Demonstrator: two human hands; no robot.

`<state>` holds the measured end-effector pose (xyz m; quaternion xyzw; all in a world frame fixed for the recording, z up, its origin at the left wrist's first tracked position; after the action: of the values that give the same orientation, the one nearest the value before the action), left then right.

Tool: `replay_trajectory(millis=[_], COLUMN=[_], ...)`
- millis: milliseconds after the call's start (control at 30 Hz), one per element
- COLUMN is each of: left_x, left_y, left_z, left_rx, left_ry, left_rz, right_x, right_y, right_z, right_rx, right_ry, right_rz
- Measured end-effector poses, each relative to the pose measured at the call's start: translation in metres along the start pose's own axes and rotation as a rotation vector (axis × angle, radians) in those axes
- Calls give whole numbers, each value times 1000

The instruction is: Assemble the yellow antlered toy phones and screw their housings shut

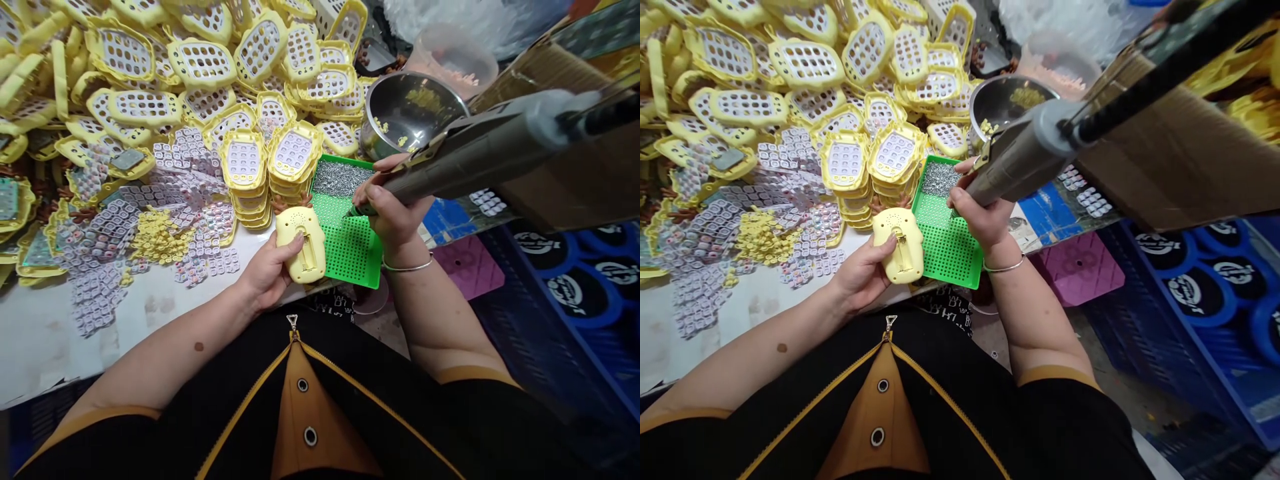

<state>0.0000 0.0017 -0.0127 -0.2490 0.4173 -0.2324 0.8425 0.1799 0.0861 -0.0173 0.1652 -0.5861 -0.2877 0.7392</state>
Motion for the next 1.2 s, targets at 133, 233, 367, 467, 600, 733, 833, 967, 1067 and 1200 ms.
replay_trajectory(millis=[133,233,367,467,600,733,833,967,1067,1200], left_x=[1,3,5,6,6,5,6,6,5,3], left_y=[1,2,3,3,1,1,2,3,4,5], left_z=[2,3,4,5,7,9,9,8,9,9], left_rx=[-10,-35,-60,-63,-62,-45,-25,-27,-27,-34], left_ry=[-34,-42,-50,-51,-45,-36,-12,5,25,24], left_rz=[17,29,58,70,81,104,109,104,95,70], right_x=[38,73,100,102,96,92,90,88,92,104], right_y=[-2,-11,-29,-38,-41,-39,-36,-35,-38,-36], right_z=[7,13,19,22,28,34,37,39,37,30], right_rx=[-32,75,222,222,229,334,418,477,496,452], right_ry=[113,232,217,195,252,332,375,401,388,337], right_rz=[-51,-55,2,-3,0,21,47,52,57,74])
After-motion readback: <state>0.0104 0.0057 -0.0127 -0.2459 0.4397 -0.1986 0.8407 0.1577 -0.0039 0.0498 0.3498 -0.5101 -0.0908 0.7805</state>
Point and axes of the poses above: each hand's wrist, its own y-axis towards the middle knuckle, its own z-axis out of the palm, x = y × z, the point moved 3 cm from there along y, towards the middle knuckle, and after that the axes turned 4 degrees about -x, right-handed, at the moved point
